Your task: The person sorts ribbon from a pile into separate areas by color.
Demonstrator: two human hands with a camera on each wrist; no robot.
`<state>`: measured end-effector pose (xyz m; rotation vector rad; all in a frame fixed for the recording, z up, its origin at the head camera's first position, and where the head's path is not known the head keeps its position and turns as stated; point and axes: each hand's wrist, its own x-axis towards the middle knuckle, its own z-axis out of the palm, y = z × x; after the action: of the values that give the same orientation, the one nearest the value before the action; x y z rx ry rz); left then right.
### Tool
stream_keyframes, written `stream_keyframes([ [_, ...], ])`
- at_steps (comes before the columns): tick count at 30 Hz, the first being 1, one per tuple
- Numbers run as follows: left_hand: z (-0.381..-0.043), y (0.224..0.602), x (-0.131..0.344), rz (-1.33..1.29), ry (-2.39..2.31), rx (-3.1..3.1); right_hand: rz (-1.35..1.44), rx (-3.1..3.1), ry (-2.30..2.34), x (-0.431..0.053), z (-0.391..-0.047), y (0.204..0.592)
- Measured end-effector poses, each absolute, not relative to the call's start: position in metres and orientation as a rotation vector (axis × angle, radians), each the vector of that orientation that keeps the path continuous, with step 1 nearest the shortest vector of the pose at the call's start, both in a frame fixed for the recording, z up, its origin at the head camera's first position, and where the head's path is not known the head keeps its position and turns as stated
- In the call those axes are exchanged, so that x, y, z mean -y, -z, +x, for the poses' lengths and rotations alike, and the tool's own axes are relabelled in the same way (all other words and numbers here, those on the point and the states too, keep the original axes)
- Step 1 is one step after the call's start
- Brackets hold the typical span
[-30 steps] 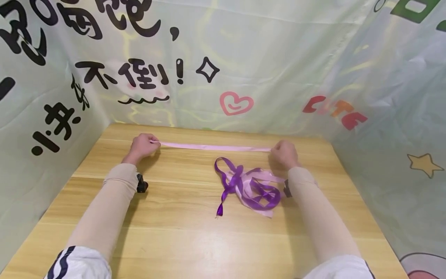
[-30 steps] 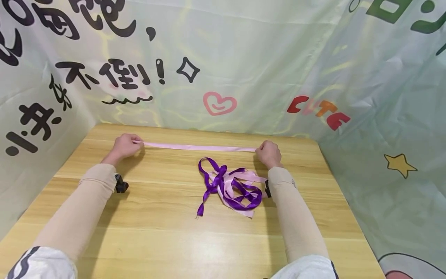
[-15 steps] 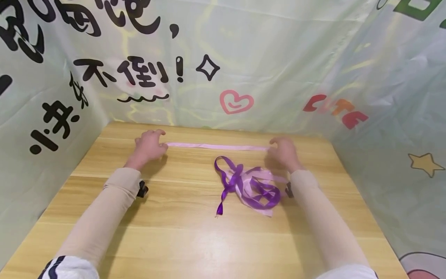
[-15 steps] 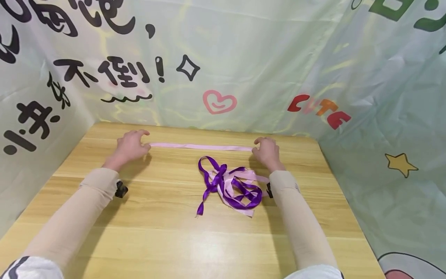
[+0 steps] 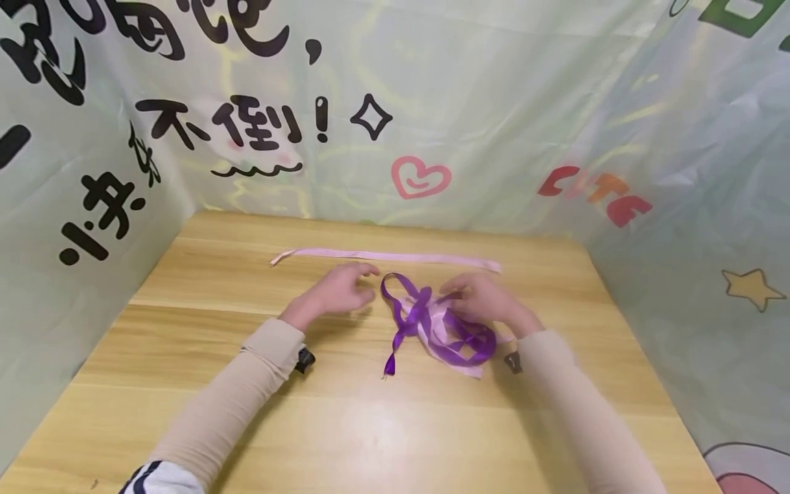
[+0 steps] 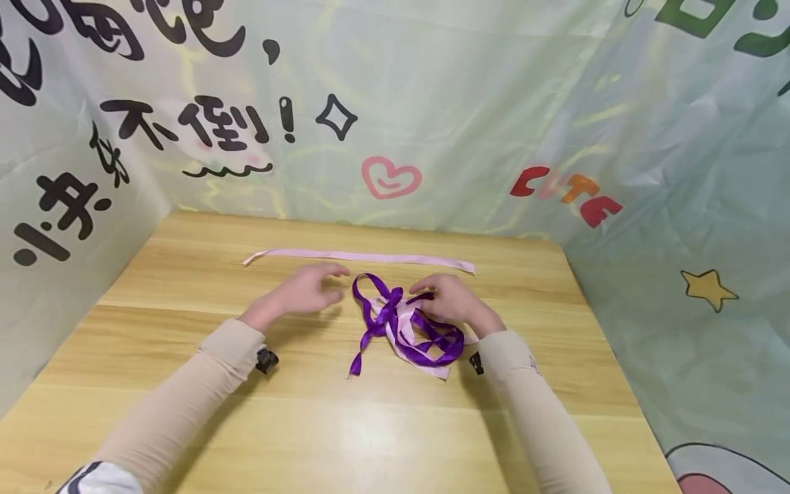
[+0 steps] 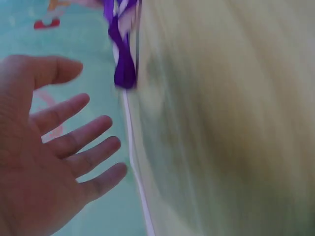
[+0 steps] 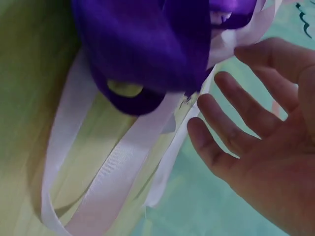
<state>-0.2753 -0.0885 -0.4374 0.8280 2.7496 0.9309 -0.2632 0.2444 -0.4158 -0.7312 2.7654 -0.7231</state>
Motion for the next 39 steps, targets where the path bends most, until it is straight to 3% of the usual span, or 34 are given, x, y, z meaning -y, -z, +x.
stream_keyframes([
  [6,-0.259,0.447,0.051,0.980,-0.917,-2.580,-0.895,-2.728,0.769,-0.238,-0.251,0.425],
  [21,-0.210,0.440,0.024,1.050,-0.754,-2.613,-0.873,-2.594,0.831,-0.219,-0.219,0.420],
  [31,-0.205,0.437,0.018,1.506,-0.723,-2.991,-0.875,-2.587,0.886,-0.206,-0.211,0.403],
  [34,-0.206,0.435,0.021,1.456,-0.770,-2.991,-0.848,-2.554,0.907,-0.208,-0.212,0.400],
  [39,-0.210,0.426,0.035,1.117,-0.974,-2.844,-0.729,-2.473,1.014,-0.217,-0.216,0.398],
])
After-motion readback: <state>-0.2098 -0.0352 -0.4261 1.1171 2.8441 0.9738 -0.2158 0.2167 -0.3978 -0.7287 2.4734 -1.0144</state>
